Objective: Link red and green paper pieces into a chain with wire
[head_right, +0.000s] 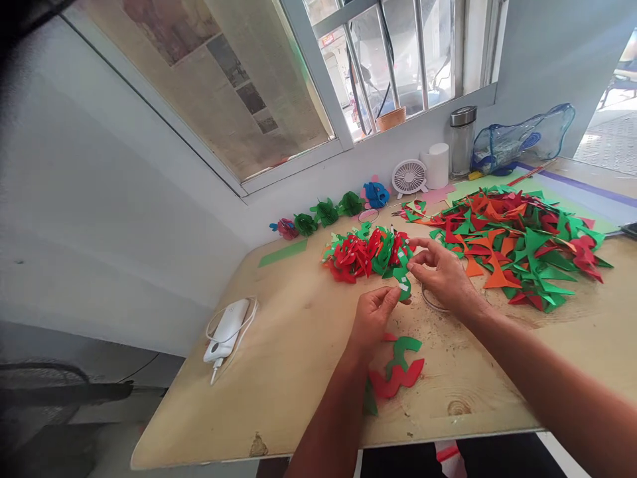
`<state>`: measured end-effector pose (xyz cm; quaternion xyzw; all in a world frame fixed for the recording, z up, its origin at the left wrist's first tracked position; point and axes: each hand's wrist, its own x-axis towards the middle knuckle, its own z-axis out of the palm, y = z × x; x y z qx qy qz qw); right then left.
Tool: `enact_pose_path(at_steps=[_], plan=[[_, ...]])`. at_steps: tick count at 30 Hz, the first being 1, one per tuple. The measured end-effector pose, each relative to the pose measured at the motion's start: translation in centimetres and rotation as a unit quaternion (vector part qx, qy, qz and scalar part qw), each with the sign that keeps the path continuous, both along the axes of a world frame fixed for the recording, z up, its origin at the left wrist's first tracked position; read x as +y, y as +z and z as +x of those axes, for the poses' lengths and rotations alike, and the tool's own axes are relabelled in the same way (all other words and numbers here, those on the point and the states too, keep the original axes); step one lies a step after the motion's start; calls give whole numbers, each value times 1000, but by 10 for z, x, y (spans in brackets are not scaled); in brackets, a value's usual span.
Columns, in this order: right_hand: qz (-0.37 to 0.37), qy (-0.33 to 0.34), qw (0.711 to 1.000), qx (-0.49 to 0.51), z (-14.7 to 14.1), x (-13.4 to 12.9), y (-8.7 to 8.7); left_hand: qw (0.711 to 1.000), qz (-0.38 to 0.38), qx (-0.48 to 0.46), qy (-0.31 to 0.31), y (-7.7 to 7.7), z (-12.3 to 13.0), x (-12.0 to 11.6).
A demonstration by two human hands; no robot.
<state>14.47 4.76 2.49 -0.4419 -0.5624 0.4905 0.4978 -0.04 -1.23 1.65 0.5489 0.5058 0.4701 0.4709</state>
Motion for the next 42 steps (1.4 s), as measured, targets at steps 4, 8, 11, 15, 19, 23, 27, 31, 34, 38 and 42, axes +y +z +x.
enact_pose_path(at_steps=[4, 8, 11, 15, 19, 23, 27, 31, 34, 38, 42], plan=[[-10, -3, 1000, 12, 1, -1, 3, 999, 13, 38, -21, 2, -1, -2], [-4, 2, 1000, 5, 1, -3, 4, 998, 12, 49, -38, 3, 0, -3], [9, 2, 1000, -1, 2, -4, 2, 1000, 5, 11, -26, 4, 1, -3], [45, -27, 998, -42, 3, -5, 1, 998, -11, -61, 30, 4, 2, 0], [96, -42, 990, -95, 2, -10, 4, 988, -22, -128, 81, 2, 1, 3], [158, -37, 972, -170, -2, -17, 7, 980, -31, -156, 116, 2, 1, 5], [185, -4, 961, -206, -6, -21, 4, 970, -34, -207, 121, 1, 0, 6], [172, 5, 962, -211, -8, -23, 1, 965, -30, -228, 125, -1, -1, 7], [164, -4, 964, -208, -9, -24, 1, 962, -35, -232, 136, -3, -1, 7], [144, 18, 973, -179, -10, -23, -2, 960, -42, -229, 153, -3, -1, 8], [114, 61, 981, -146, -9, -21, -4, 957, -39, -233, 170, -4, -1, 8]])
